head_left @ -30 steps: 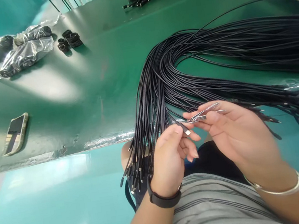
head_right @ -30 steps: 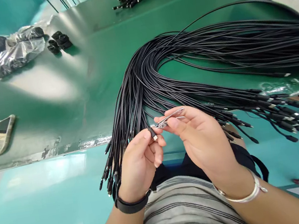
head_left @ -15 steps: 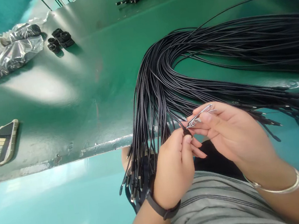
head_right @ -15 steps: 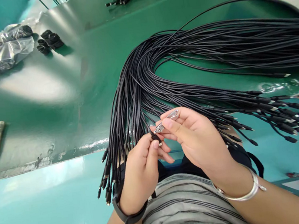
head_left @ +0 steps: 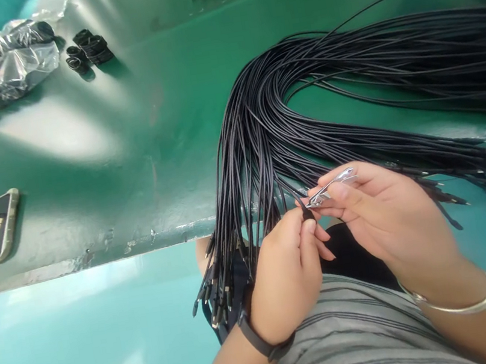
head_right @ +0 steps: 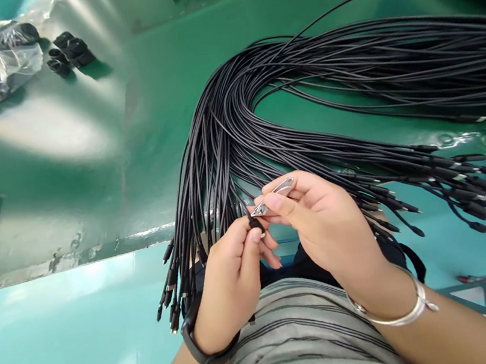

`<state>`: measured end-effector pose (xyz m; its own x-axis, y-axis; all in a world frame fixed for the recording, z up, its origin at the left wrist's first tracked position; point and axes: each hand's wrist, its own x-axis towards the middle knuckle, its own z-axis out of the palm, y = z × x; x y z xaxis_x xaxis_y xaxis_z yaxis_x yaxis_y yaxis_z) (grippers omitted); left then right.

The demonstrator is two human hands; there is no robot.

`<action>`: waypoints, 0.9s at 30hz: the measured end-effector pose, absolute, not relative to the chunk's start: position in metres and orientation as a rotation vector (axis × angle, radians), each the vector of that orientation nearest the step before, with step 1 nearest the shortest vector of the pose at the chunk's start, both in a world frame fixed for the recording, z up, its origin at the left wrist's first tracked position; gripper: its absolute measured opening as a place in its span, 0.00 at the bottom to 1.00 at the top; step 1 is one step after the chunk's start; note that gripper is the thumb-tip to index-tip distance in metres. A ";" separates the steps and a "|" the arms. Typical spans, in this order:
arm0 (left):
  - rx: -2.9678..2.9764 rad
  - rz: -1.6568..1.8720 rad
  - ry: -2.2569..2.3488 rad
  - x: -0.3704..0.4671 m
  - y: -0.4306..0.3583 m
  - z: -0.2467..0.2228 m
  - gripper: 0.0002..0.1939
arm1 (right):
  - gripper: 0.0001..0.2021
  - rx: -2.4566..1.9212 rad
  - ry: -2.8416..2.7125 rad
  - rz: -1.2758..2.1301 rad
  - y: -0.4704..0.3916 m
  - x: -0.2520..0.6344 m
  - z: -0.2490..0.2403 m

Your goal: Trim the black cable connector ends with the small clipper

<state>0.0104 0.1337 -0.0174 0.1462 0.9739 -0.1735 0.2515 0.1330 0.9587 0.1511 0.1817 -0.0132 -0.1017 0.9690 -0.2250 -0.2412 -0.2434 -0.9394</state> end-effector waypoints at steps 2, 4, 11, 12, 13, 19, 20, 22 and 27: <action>1.315 0.850 1.327 0.011 0.133 -0.017 0.14 | 0.08 -1.171 -0.949 1.523 0.181 0.152 -0.013; 1.244 0.856 1.320 0.011 0.133 -0.016 0.13 | 0.09 -1.198 -0.925 1.506 0.181 0.152 -0.013; 0.913 0.830 1.371 0.013 0.131 -0.014 0.15 | 0.08 -1.145 -0.906 1.588 0.181 0.153 -0.015; 0.945 0.809 1.443 0.012 0.131 -0.013 0.16 | 0.07 -1.146 -0.908 1.588 0.181 0.153 -0.015; 1.009 0.785 1.533 0.011 0.130 -0.012 0.18 | 0.07 -1.146 -0.909 1.591 0.181 0.154 -0.015; 1.506 0.632 2.095 -0.006 0.126 0.001 0.14 | 0.07 -1.133 -0.948 1.602 0.179 0.154 -0.016; 1.533 0.642 2.138 -0.008 0.126 0.003 0.11 | 0.07 -1.136 -0.951 1.604 0.179 0.154 -0.016; 1.546 0.671 2.180 -0.013 0.125 0.008 0.07 | 0.07 -1.136 -0.948 1.610 0.179 0.154 -0.016; 1.353 0.660 1.928 -0.018 0.127 0.014 0.14 | 0.08 -1.114 -0.911 1.660 0.177 0.149 -0.015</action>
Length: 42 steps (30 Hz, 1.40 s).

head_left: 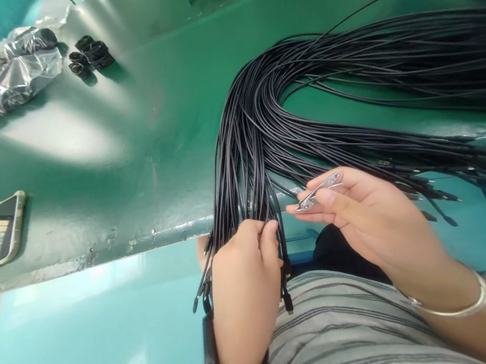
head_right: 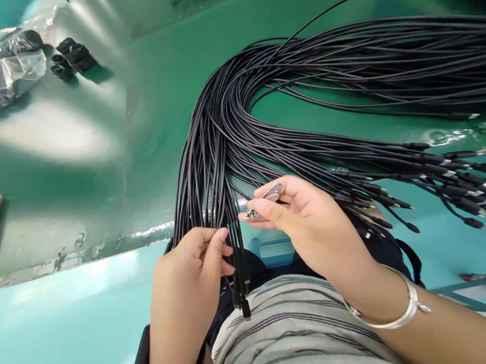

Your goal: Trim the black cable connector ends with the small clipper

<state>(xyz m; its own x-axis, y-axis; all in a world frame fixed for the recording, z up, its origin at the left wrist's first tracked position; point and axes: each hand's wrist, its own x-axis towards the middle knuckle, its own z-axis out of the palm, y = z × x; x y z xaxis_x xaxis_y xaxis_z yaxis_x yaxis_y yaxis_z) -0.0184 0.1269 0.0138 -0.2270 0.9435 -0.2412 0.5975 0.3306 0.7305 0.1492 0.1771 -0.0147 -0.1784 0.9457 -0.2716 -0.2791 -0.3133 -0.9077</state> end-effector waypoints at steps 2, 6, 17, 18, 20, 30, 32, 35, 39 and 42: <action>1.152 0.700 1.691 -0.019 0.129 0.013 0.15 | 0.10 -1.110 -0.881 1.700 0.176 0.146 -0.015; 0.792 0.815 1.271 -0.015 0.132 0.004 0.10 | 0.11 -1.090 -0.830 1.774 0.176 0.141 -0.017; 0.688 0.947 1.134 -0.006 0.129 -0.009 0.07 | 0.13 -1.172 -0.898 1.734 0.177 0.144 -0.019; 0.691 0.945 1.137 -0.006 0.129 -0.009 0.07 | 0.13 -1.181 -0.909 1.733 0.177 0.144 -0.020; 0.695 0.943 1.144 -0.006 0.129 -0.009 0.07 | 0.13 -1.195 -0.927 1.724 0.178 0.144 -0.021; 0.706 0.921 1.167 -0.006 0.128 -0.009 0.08 | 0.11 -1.219 -0.903 1.721 0.178 0.143 -0.022; 0.712 0.916 1.166 -0.006 0.129 -0.009 0.08 | 0.11 -1.231 -0.894 1.708 0.178 0.143 -0.023; 0.716 0.907 1.175 -0.003 0.129 -0.009 0.08 | 0.11 -1.219 -0.864 1.686 0.178 0.144 -0.022; 0.835 0.864 1.345 0.006 0.126 -0.008 0.09 | 0.12 -1.103 -0.948 1.818 0.181 0.148 -0.016; 1.138 0.750 1.559 0.010 0.122 -0.005 0.11 | 0.10 -1.101 -1.120 1.907 0.186 0.154 -0.009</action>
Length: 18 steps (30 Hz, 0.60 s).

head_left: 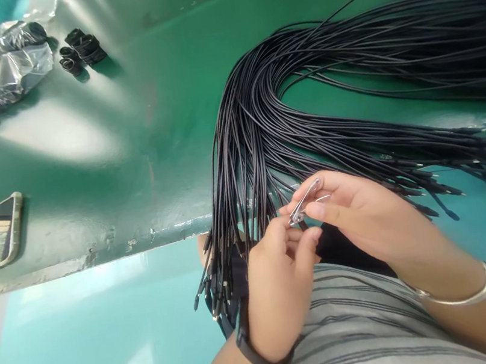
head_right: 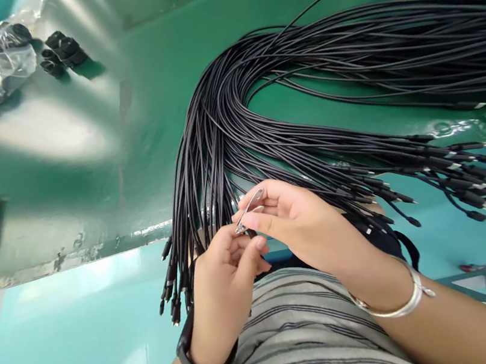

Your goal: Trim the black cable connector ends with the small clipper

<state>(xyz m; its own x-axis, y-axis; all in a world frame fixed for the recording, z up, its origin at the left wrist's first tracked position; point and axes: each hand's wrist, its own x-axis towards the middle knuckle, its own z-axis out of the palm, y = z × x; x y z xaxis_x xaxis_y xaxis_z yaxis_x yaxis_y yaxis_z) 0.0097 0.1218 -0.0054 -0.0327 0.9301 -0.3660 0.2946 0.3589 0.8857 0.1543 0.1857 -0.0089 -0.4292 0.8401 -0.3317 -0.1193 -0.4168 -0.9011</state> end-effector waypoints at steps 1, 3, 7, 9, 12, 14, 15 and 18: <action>1.270 0.663 1.632 0.009 0.120 -0.004 0.11 | 0.09 -1.136 -1.188 1.867 0.187 0.157 -0.006; 1.507 0.432 1.777 0.004 0.115 -0.002 0.13 | 0.10 -1.219 -1.319 1.722 0.191 0.163 -0.002; 1.696 0.227 1.996 -0.008 0.103 -0.001 0.21 | 0.10 -1.424 -1.682 1.227 0.195 0.176 0.002; 1.688 0.278 2.039 -0.012 0.096 -0.002 0.22 | 0.08 -1.479 -1.895 0.958 0.195 0.181 0.000; 1.637 0.273 2.083 -0.014 0.085 -0.004 0.20 | 0.08 -1.428 -2.072 0.768 0.193 0.185 -0.006; 1.609 0.209 2.092 -0.014 0.079 -0.006 0.19 | 0.08 -1.372 -2.126 0.740 0.191 0.185 -0.011; 1.599 0.191 2.085 -0.013 0.076 -0.007 0.20 | 0.08 -1.345 -2.145 0.728 0.191 0.185 -0.013; 1.545 0.288 2.006 -0.012 0.068 -0.013 0.24 | 0.09 -1.296 -2.164 0.682 0.189 0.185 -0.018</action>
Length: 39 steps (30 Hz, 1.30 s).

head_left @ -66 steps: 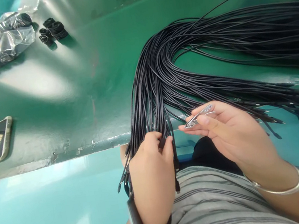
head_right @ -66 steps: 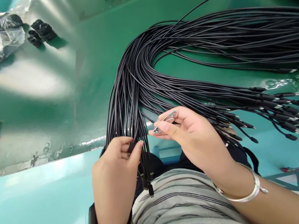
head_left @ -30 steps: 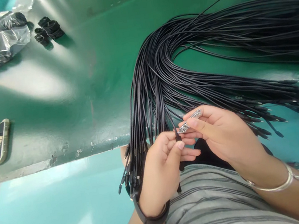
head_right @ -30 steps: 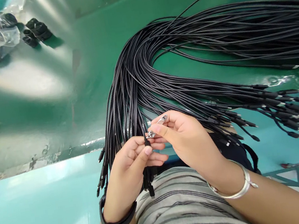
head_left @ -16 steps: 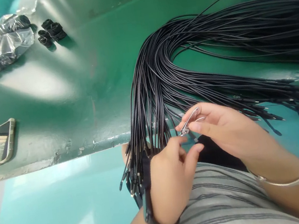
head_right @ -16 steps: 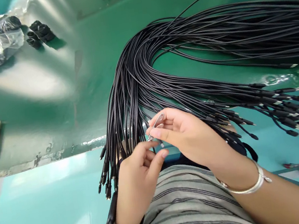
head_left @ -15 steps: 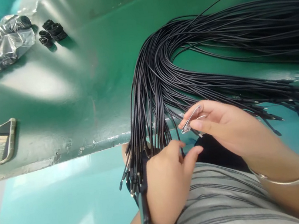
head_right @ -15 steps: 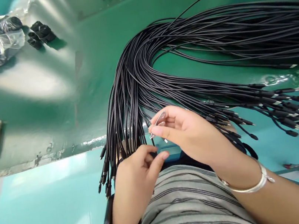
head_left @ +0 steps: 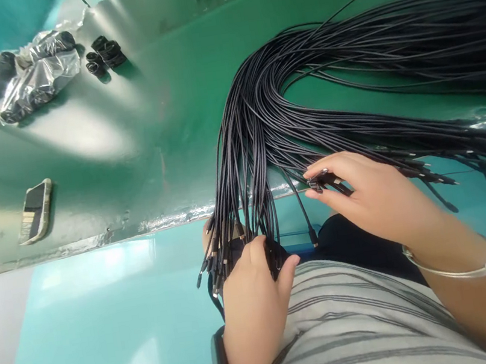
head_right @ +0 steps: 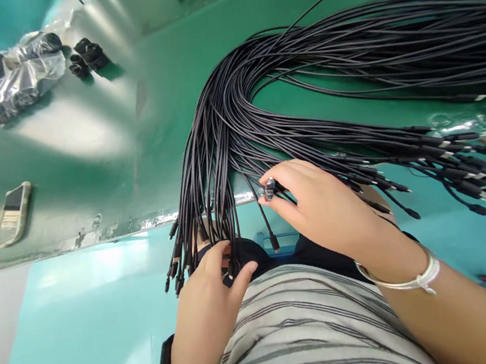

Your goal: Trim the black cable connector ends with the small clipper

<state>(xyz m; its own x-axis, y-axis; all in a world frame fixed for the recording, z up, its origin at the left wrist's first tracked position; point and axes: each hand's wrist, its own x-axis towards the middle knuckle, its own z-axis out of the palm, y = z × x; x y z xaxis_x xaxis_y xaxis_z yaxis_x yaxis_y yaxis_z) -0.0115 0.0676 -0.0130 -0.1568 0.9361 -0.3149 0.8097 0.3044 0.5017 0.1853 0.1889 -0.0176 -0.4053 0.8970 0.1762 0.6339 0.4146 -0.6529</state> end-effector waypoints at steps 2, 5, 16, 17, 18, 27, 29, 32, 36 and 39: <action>1.448 0.424 1.937 -0.009 0.063 -0.019 0.28 | 0.10 -1.292 -2.149 0.681 0.188 0.186 -0.019; 1.186 0.655 1.830 0.000 0.059 -0.032 0.30 | 0.10 -1.284 -2.123 0.689 0.186 0.187 -0.021; 0.476 1.221 1.388 0.046 0.056 -0.062 0.26 | 0.11 -1.300 -2.065 0.699 0.183 0.186 -0.028; 0.410 1.228 1.363 0.048 0.056 -0.063 0.23 | 0.11 -1.307 -2.054 0.704 0.183 0.186 -0.028; 0.332 1.222 1.324 0.049 0.057 -0.064 0.20 | 0.11 -1.309 -2.047 0.709 0.183 0.186 -0.028; 0.192 1.052 0.783 0.039 0.081 -0.064 0.24 | 0.10 -1.286 -2.032 0.716 0.183 0.184 -0.027; 0.242 1.032 0.768 0.040 0.085 -0.059 0.23 | 0.10 -1.281 -2.038 0.716 0.184 0.184 -0.026; 0.330 1.021 0.948 0.044 0.090 -0.056 0.15 | 0.10 -1.290 -2.055 0.710 0.184 0.185 -0.025; 0.408 0.973 1.091 0.045 0.093 -0.054 0.07 | 0.11 -1.267 -2.084 0.649 0.182 0.186 -0.026; 0.420 0.933 1.149 0.041 0.093 -0.052 0.06 | 0.09 -1.197 -2.075 0.561 0.176 0.186 -0.026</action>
<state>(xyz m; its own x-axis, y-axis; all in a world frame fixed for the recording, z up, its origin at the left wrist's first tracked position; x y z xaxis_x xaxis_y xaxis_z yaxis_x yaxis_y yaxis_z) 0.0406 0.0926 -0.0519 0.1044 0.8037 -0.5858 -0.4090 0.5716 0.7114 0.1856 0.1764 -0.0258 -0.3567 0.8725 0.3339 0.5853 0.4873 -0.6481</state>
